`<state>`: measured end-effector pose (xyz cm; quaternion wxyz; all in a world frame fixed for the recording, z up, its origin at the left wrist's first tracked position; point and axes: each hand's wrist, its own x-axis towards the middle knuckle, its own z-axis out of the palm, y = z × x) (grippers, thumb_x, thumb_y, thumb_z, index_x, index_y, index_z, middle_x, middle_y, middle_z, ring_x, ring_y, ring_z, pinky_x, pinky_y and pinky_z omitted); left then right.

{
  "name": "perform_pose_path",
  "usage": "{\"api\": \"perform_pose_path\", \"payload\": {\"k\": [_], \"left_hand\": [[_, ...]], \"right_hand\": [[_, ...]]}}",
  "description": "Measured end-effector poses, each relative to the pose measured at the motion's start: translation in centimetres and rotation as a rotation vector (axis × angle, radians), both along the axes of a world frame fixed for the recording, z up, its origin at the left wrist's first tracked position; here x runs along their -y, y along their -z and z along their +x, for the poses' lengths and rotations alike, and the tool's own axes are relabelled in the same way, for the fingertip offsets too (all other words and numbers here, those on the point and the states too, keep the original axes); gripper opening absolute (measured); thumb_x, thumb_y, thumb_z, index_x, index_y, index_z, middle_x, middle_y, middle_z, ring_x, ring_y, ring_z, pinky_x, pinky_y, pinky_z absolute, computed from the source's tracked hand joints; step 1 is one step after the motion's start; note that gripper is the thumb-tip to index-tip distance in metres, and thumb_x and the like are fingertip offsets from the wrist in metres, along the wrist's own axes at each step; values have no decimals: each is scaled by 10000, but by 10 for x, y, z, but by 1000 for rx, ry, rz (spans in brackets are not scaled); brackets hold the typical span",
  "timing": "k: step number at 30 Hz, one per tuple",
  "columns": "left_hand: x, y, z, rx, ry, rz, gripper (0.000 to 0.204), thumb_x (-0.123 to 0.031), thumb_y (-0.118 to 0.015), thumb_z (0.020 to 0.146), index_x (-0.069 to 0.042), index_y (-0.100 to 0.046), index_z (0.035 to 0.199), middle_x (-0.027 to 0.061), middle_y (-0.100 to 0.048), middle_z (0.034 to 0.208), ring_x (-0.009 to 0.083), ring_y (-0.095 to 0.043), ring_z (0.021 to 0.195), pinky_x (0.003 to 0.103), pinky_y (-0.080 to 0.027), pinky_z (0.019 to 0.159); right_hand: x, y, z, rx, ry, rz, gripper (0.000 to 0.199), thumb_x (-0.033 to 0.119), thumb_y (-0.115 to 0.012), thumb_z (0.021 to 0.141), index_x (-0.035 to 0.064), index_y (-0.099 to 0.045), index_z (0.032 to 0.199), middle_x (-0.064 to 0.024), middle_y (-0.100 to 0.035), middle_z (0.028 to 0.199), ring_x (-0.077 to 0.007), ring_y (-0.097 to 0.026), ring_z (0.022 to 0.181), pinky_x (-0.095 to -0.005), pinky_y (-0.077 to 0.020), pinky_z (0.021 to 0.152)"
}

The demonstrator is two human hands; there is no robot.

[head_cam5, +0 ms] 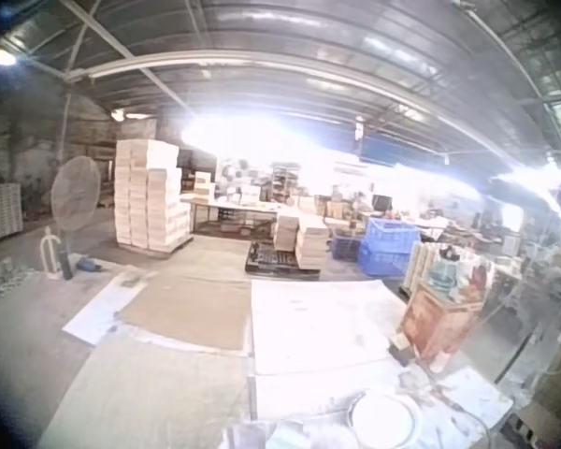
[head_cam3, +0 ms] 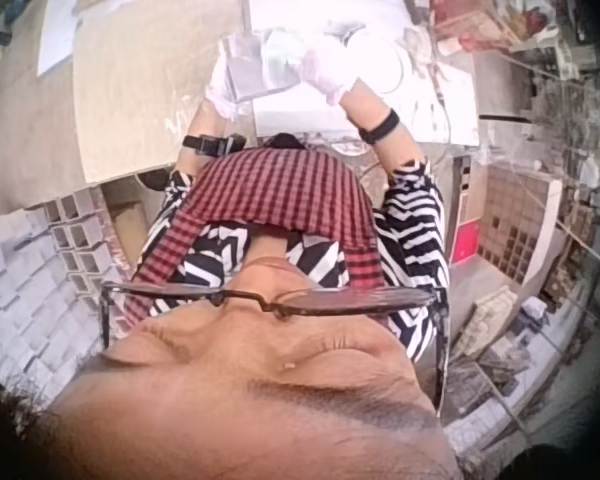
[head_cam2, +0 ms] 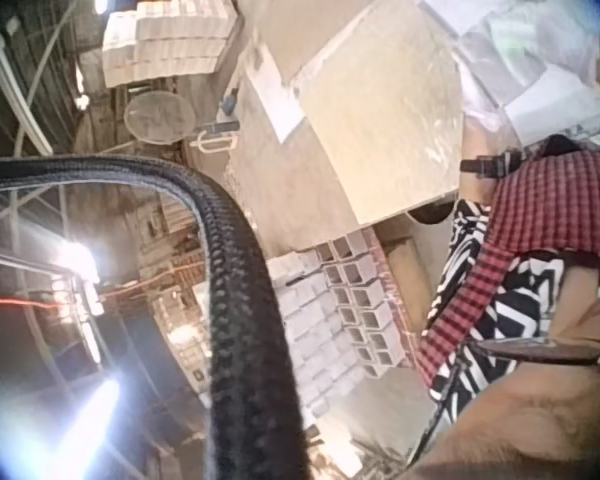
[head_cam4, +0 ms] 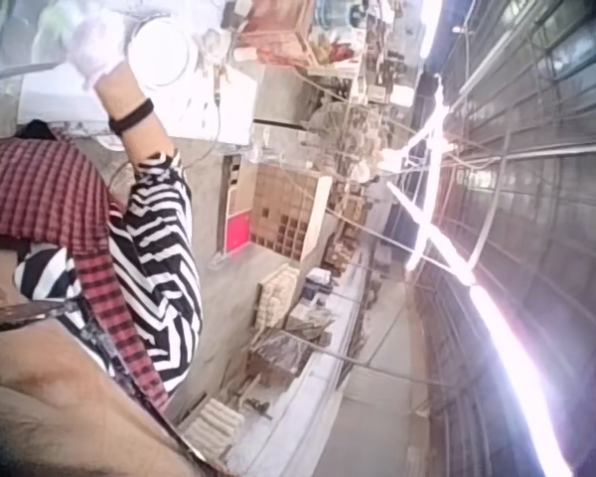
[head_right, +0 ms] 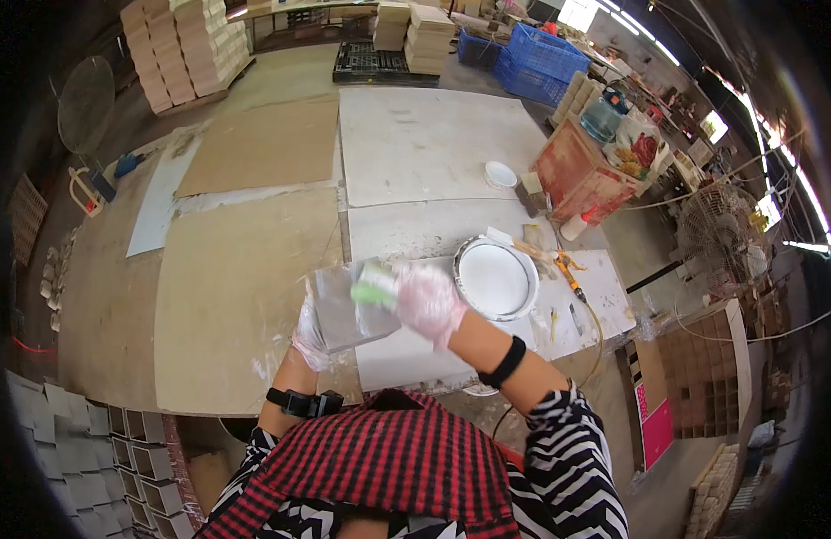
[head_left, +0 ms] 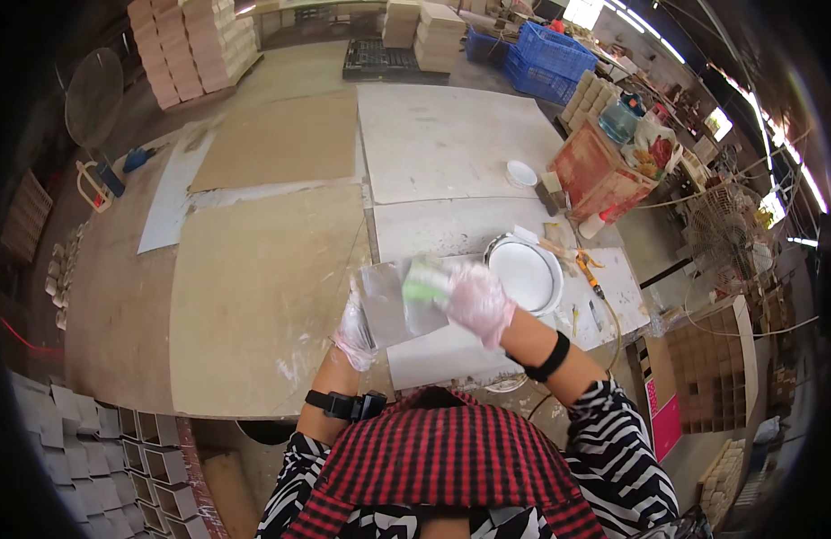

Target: The person applies white paint to the interior and exterior of square boxes using a cloth and places them into a large grid stack.

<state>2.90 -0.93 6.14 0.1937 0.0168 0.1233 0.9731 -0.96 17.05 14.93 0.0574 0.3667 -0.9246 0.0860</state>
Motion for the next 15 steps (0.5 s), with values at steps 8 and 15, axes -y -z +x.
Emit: {"api": "perform_pose_path", "payload": {"k": [8, 15], "left_hand": [[3, 38, -10, -105, 8, -163, 498, -416, -364, 956, -73, -393, 1316, 93, -493, 1262, 224, -489, 1143, 387, -372, 1013], [-4, 66, -12, -148, -6, -325, 485, -391, -351, 966, -67, -376, 1326, 81, -505, 1248, 212, -521, 1099, 358, -404, 988]], "right_hand": [[21, 8, -6, -217, -301, -26, 342, 238, -566, 783, 205, -550, 1123, -111, -613, 946, -291, -638, 787, -392, -528, 628], [52, -14, -4, 194, 6, 4, 425, 199, -611, 749, 211, -556, 1170, -59, -610, 1053, -264, -630, 748, -361, -529, 625]]}}
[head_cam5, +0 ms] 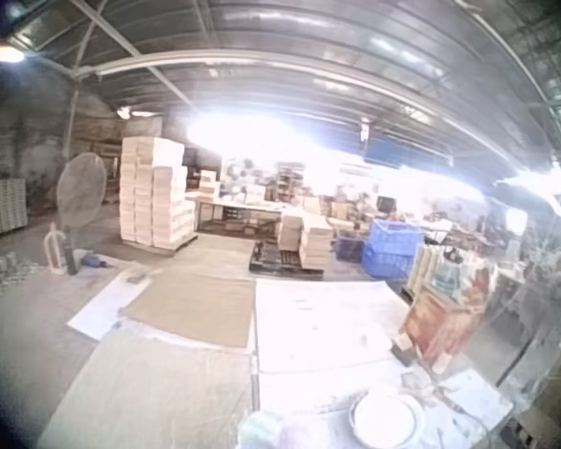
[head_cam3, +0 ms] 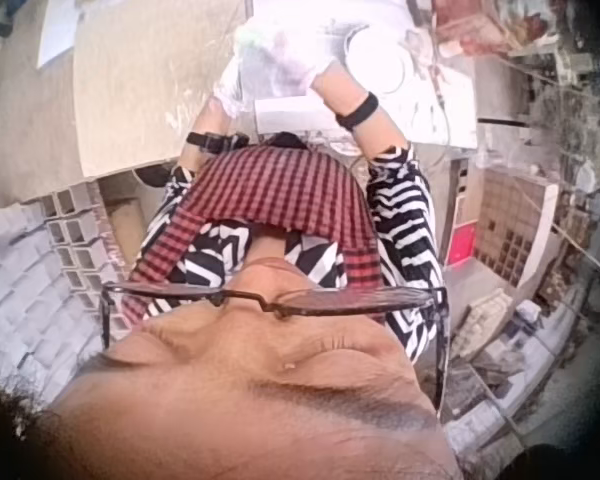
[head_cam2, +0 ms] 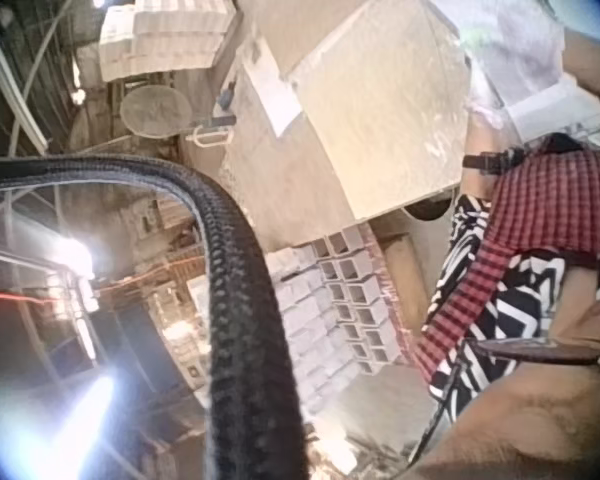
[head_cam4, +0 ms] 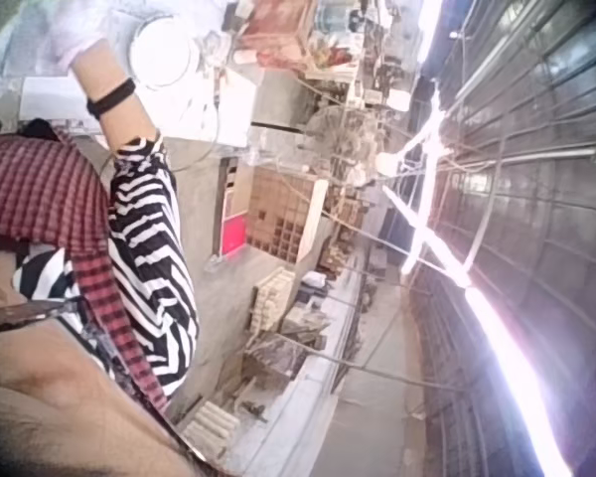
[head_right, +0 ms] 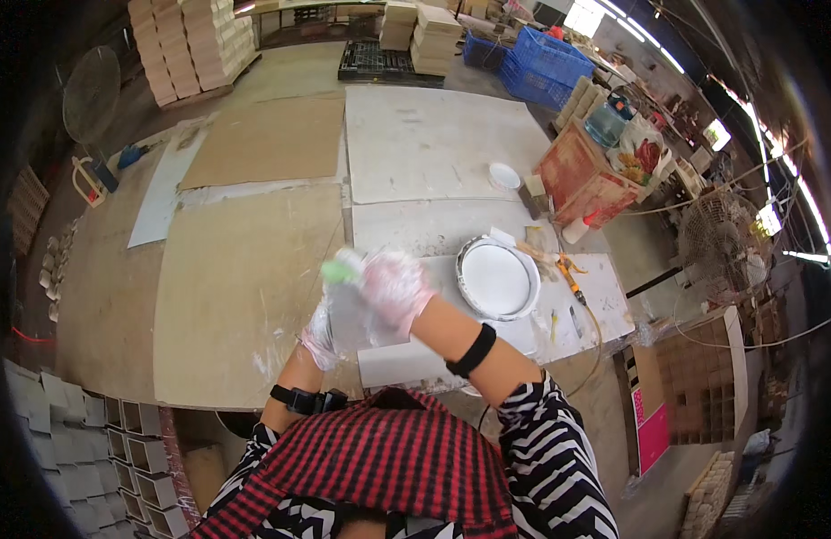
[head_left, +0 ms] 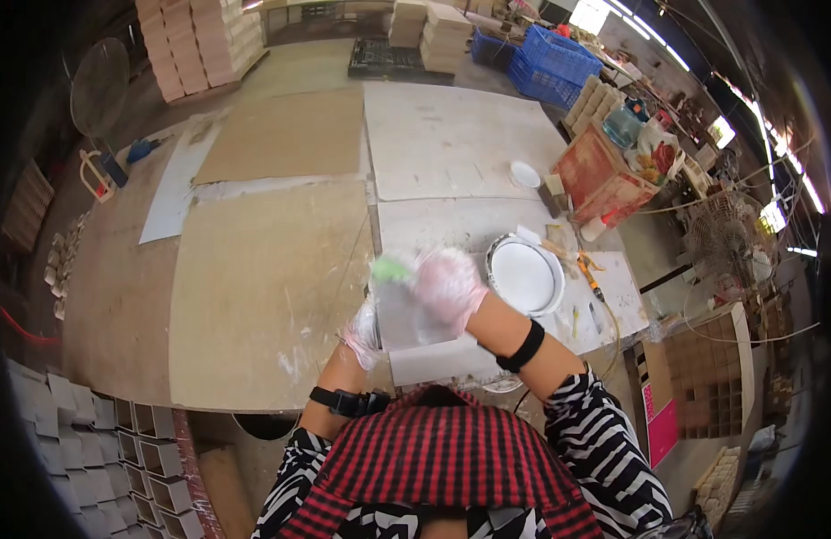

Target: The person applies white paint to the interior and exterior of square boxes using a cloth and places them into a large grid stack.

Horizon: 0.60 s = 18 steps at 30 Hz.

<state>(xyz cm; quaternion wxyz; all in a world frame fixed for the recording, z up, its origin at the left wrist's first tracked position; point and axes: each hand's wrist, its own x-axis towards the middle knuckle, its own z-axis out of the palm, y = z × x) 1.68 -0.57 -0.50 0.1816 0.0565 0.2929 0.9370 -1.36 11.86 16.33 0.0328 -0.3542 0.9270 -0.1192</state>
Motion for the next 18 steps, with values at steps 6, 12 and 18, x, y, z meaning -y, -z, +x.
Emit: {"api": "perform_pose_path", "payload": {"k": [6, 12, 18], "left_hand": [[14, -44, 14, 195, 68, 331, 488, -397, -348, 967, -61, -395, 1317, 93, -508, 1251, 225, -529, 1096, 359, -408, 986], [27, -45, 25, 39, 84, 310, 484, -396, -347, 967, -59, -413, 1307, 101, -511, 1250, 229, -528, 1101, 357, -403, 992], [24, -31, 6, 141, 38, 299, 518, -439, -344, 955, -42, -463, 1267, 115, -562, 1180, 243, -562, 1048, 381, -451, 939]], "right_hand": [[16, 11, 30, -353, -368, 0, 546, 195, -594, 734, 205, -481, 1267, -101, -582, 1118, -269, -600, 911, -394, -513, 687], [-8, 9, 47, 64, -318, 70, 435, 215, -544, 789, 163, -494, 1218, -179, -528, 1162, -294, -577, 1003, -385, -498, 741], [-12, 9, 8, -286, -175, -110, 408, 229, -543, 801, 208, -516, 1208, -84, -600, 1076, -250, -616, 873, -385, -497, 675]]}}
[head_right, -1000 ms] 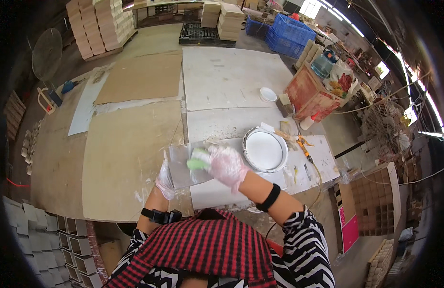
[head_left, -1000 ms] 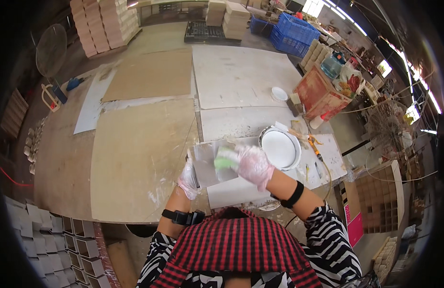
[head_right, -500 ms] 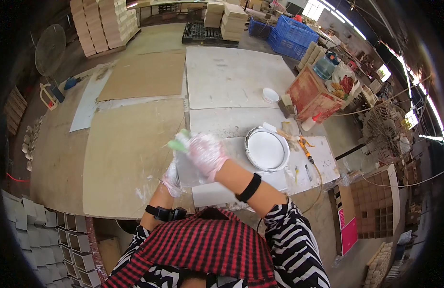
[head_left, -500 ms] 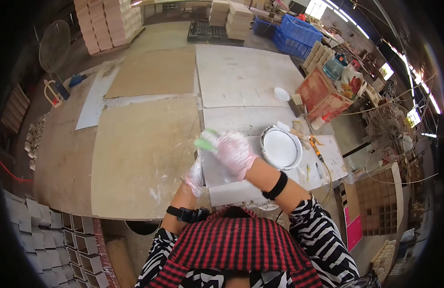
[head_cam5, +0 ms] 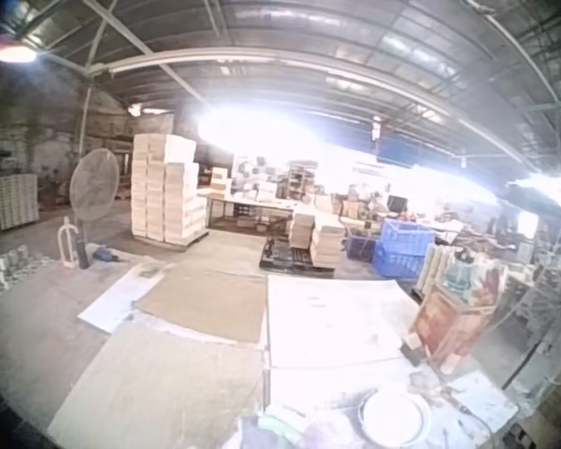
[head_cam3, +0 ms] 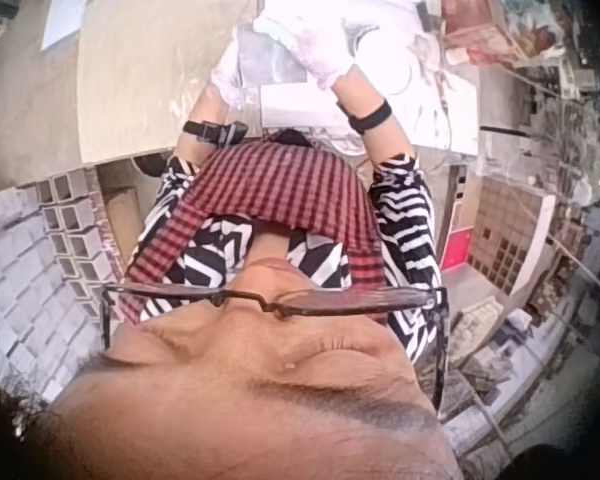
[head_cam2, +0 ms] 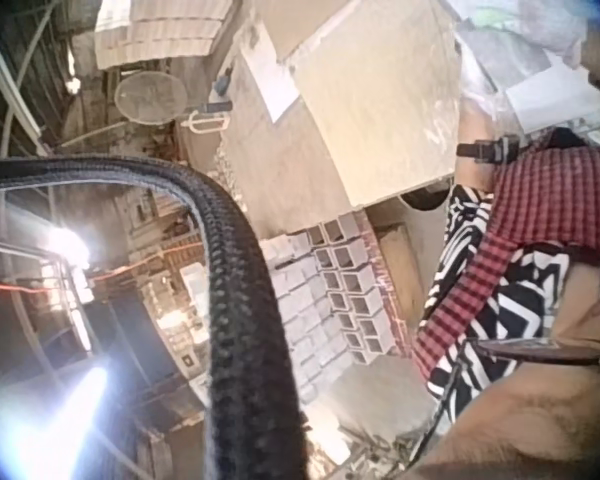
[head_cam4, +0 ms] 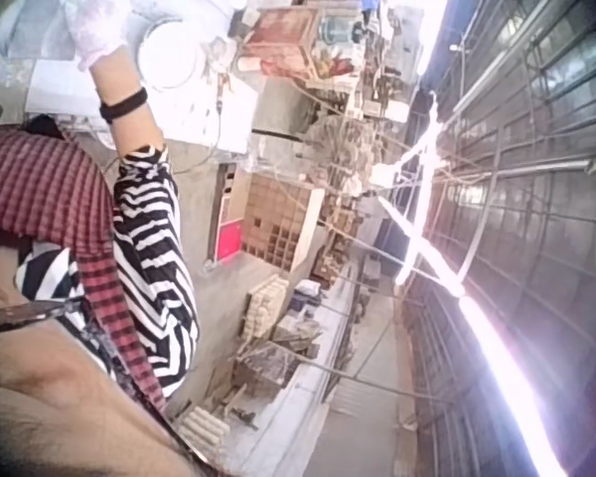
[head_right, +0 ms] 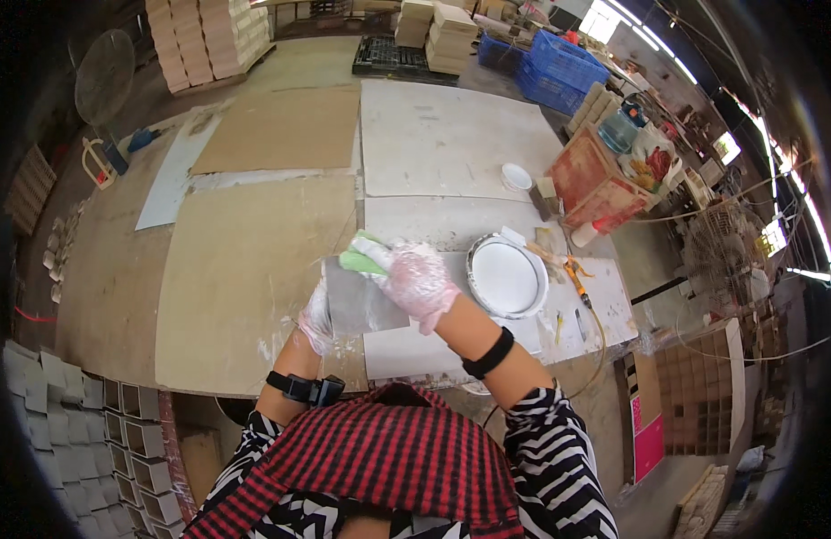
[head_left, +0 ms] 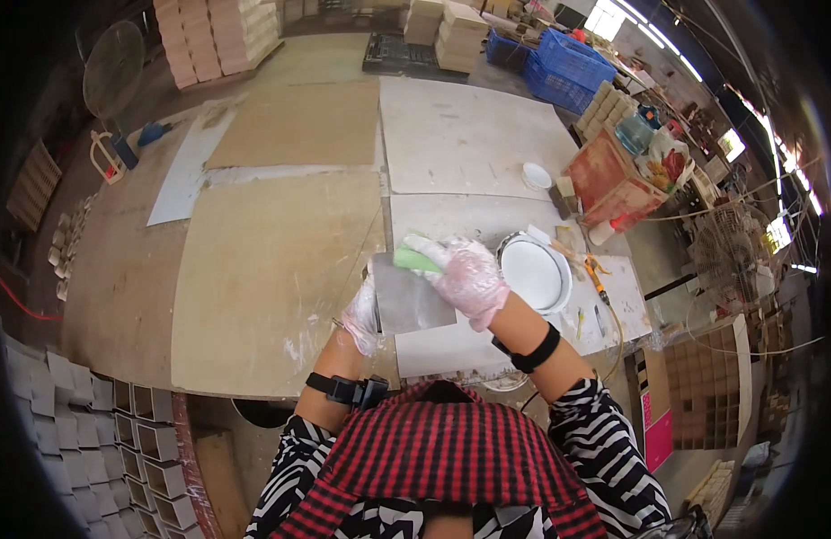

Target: The person applies white paint to the interior and exterior of square boxes using a cloth and places them into a large grid stack.

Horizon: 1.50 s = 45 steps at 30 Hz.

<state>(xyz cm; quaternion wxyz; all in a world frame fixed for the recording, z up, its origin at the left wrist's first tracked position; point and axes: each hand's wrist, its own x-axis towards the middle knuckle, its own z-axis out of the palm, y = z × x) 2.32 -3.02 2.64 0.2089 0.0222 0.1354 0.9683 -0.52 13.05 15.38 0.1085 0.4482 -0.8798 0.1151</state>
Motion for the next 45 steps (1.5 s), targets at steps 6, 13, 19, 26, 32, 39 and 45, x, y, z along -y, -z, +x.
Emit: {"api": "perform_pose_path", "payload": {"k": [6, 13, 19, 26, 32, 39, 45], "left_hand": [[1, -44, 15, 41, 72, -80, 508, -403, -310, 971, -25, -451, 1278, 142, -555, 1197, 260, -570, 1050, 390, -467, 925], [1, -41, 10, 35, 29, -189, 572, -469, -280, 963, -28, -443, 1289, 146, -539, 1232, 269, -575, 1054, 398, -483, 902], [-13, -16, 13, 56, 40, -238, 470, -357, -297, 983, -52, -414, 1321, 118, -496, 1292, 232, -526, 1133, 391, -438, 965], [-16, -31, 20, 103, 44, -168, 386, -349, -361, 981, -71, -503, 1208, 85, -597, 1112, 185, -608, 962, 336, -513, 844], [-7, 18, 14, -90, -57, -291, 389, -321, -337, 985, -66, -478, 1242, 107, -554, 1191, 224, -574, 1037, 367, -477, 905], [-19, -38, 28, 41, -15, -79, 380, -332, -364, 980, -69, -507, 1213, 99, -584, 1143, 206, -599, 986, 340, -509, 845], [-14, 12, 17, -74, 51, -92, 395, -291, -351, 981, -29, -479, 1247, 117, -568, 1188, 232, -588, 1020, 358, -501, 861]], "right_hand": [[-14, 26, 57, -131, -363, 186, 436, 228, -563, 764, 240, -528, 1198, -38, -567, 804, -207, -589, 708, -356, -460, 575], [-9, -10, 54, -152, -411, 112, 483, 201, -597, 704, 259, -561, 1183, -48, -524, 722, -212, -567, 656, -353, -455, 565], [21, -10, 0, -250, -184, 91, 504, 164, -561, 722, 234, -533, 1220, -87, -616, 894, -239, -594, 702, -356, -484, 606], [-1, 56, -1, 478, -414, -167, 429, 226, -561, 779, 274, -545, 1205, -79, -610, 1042, -217, -602, 801, -322, -489, 650], [21, 9, 9, -49, -246, 74, 336, 222, -502, 844, 297, -558, 1167, -91, -607, 907, -247, -595, 715, -377, -507, 637], [-11, -22, 36, -219, -313, 331, 525, 203, -586, 724, 248, -513, 1241, -94, -600, 930, -244, -605, 835, -379, -511, 681], [-5, 5, -13, -51, -112, 231, 557, 178, -619, 710, 250, -507, 1251, -96, -617, 1020, -276, -606, 861, -383, -494, 754]]}}
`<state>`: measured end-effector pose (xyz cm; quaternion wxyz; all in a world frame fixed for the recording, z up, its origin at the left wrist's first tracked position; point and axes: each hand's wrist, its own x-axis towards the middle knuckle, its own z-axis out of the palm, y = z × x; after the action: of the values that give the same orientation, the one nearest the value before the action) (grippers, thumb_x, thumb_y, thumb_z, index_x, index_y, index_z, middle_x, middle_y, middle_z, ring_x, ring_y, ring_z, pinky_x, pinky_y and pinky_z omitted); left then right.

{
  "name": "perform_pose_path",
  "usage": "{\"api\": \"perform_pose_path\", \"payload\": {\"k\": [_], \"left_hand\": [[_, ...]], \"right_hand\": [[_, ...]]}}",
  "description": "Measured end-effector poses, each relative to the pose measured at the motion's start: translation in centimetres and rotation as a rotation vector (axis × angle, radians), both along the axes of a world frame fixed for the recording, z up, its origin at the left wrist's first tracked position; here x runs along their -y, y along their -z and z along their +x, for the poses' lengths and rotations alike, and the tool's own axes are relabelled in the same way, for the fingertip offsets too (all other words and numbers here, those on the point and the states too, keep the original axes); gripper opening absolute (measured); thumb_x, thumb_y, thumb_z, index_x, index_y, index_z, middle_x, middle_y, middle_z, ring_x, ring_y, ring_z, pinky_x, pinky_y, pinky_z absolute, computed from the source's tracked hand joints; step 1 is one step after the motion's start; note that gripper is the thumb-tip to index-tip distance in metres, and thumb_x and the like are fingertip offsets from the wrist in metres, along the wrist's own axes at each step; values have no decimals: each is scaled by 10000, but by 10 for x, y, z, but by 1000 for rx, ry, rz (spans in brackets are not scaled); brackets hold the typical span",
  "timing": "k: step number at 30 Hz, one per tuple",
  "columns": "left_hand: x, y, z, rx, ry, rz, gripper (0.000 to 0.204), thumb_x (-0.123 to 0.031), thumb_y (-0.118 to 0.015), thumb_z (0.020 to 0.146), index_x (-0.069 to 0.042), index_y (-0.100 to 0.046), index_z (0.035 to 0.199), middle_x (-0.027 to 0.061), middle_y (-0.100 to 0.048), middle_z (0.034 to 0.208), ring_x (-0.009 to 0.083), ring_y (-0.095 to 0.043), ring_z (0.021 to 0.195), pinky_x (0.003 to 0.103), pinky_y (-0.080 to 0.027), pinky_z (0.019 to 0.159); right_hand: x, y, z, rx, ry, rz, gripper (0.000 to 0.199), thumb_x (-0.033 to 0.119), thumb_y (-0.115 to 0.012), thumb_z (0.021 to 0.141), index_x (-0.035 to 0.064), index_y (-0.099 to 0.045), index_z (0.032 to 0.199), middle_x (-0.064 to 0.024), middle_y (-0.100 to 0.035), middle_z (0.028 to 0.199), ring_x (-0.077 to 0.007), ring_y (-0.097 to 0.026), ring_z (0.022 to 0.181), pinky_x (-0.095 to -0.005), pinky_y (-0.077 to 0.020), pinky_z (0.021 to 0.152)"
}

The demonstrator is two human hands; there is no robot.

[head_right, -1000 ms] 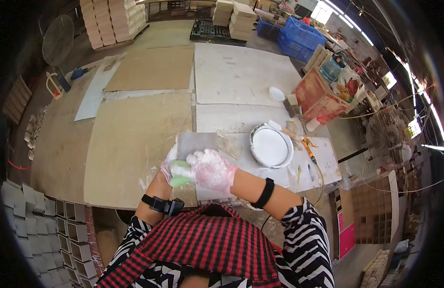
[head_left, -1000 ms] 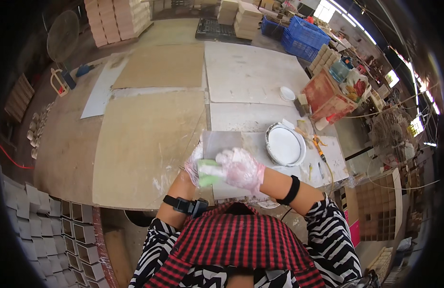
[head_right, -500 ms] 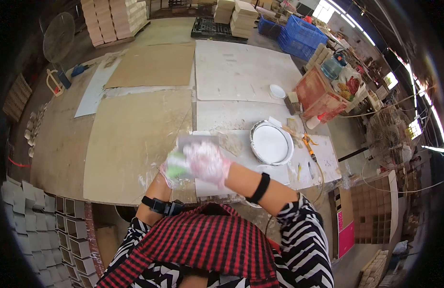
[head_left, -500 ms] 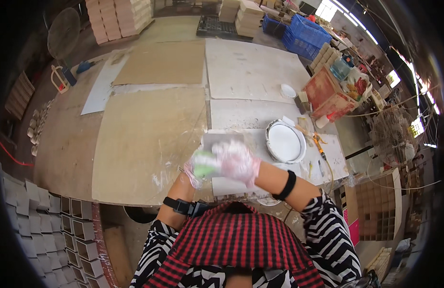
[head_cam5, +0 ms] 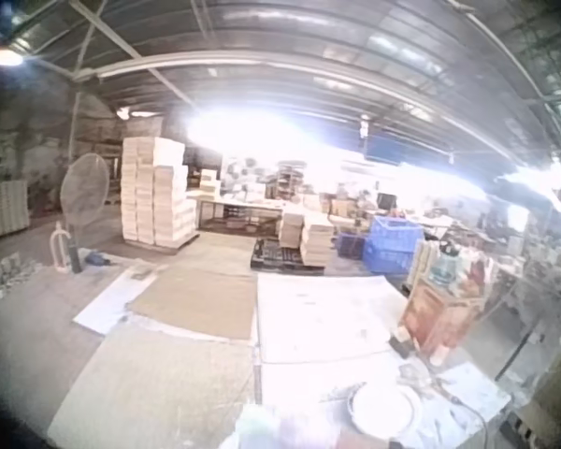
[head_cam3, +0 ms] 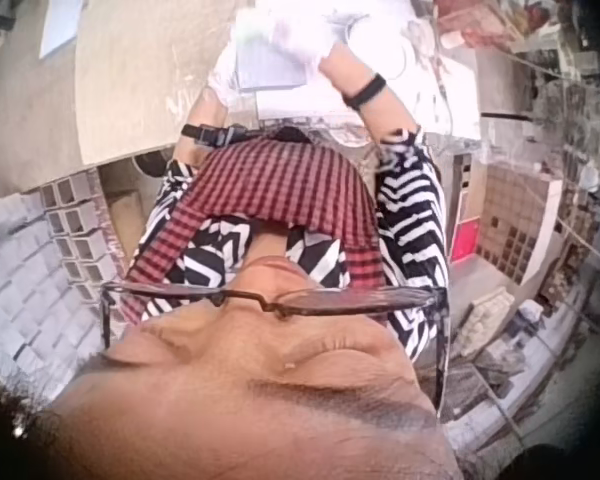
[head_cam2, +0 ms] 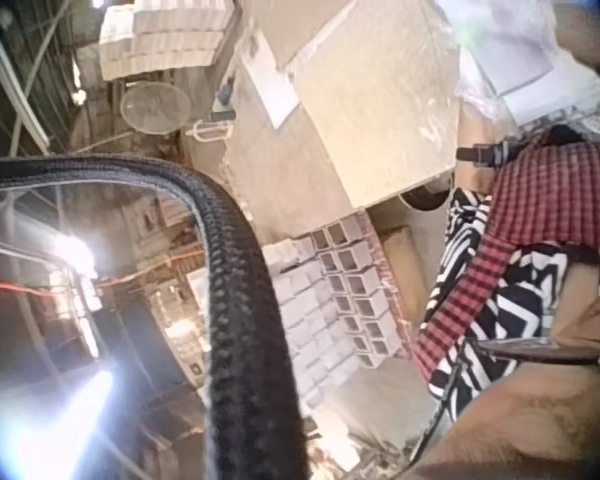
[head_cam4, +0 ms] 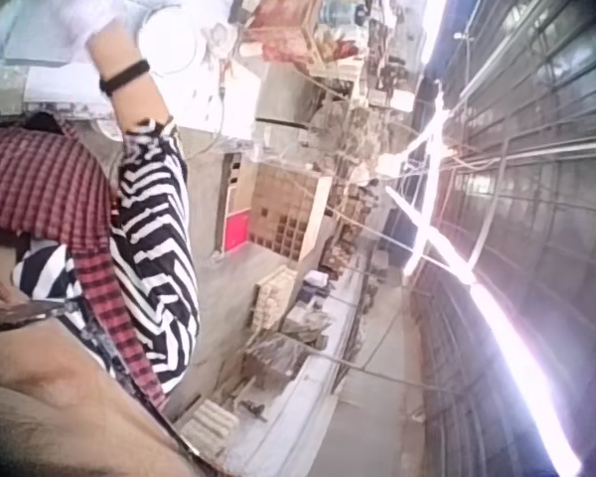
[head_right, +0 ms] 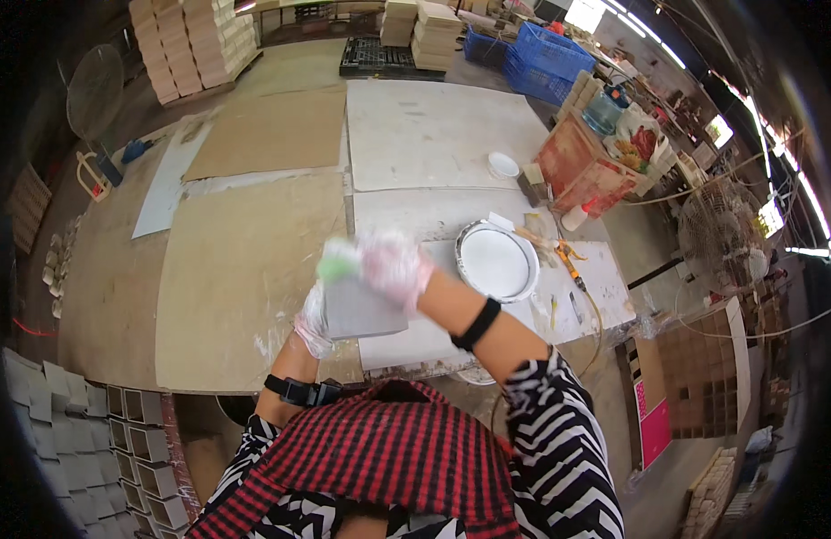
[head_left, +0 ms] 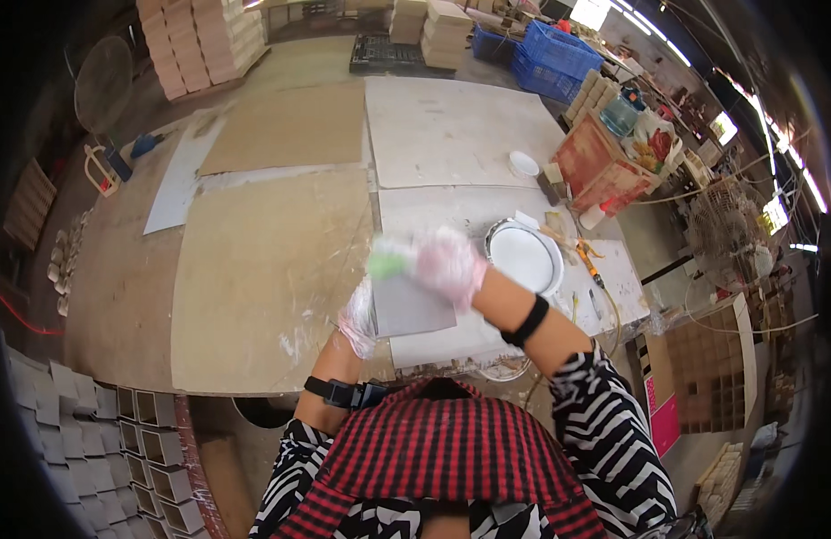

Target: The person applies white paint to the interior and exterior of square boxes using a cloth and places them into a large grid stack.

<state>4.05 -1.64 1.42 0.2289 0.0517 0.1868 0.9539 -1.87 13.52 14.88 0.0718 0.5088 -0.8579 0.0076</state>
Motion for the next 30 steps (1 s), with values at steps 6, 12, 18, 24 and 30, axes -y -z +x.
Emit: {"api": "perform_pose_path", "payload": {"k": [6, 12, 18, 24, 30], "left_hand": [[-11, -43, 24, 115, -224, -96, 388, -256, -431, 955, -31, -455, 1271, 101, -551, 1213, 231, -546, 1099, 373, -454, 942], [-14, -25, 28, 111, -280, 4, 365, -214, -447, 944, -16, -463, 1250, 117, -545, 1211, 245, -540, 1106, 402, -456, 942], [-15, -18, 29, 223, -302, 190, 374, -235, -415, 937, -4, -490, 1221, 155, -556, 1190, 287, -549, 1091, 433, -461, 928], [-5, -9, 27, 203, -331, 158, 402, -281, -414, 926, -1, -508, 1199, 163, -564, 1181, 307, -562, 1070, 440, -459, 924], [-4, -31, 36, 285, -398, -155, 370, -277, -441, 927, -32, -524, 1190, 104, -585, 1130, 237, -573, 1031, 357, -465, 906]], "right_hand": [[-25, -41, -12, 869, 583, -764, 454, 225, -572, 863, 138, -463, 1295, -106, -574, 1152, -235, -559, 1004, -344, -452, 846], [-32, 7, 5, 1197, 514, -1201, 476, 262, -554, 902, 38, -432, 1304, -52, -542, 1161, -164, -508, 1011, -318, -421, 875], [-26, 10, 27, 1268, 593, -1230, 479, 247, -560, 901, 34, -424, 1309, -60, -538, 1190, -157, -521, 1038, -289, -432, 877], [-26, 22, 23, 869, 447, -1242, 469, 130, -590, 850, 47, -448, 1288, -83, -581, 1153, -174, -574, 960, -294, -460, 850], [23, 5, 50, -303, 158, -450, 474, 128, -591, 742, 176, -535, 1211, -84, -613, 976, -224, -597, 848, -296, -502, 700]]}}
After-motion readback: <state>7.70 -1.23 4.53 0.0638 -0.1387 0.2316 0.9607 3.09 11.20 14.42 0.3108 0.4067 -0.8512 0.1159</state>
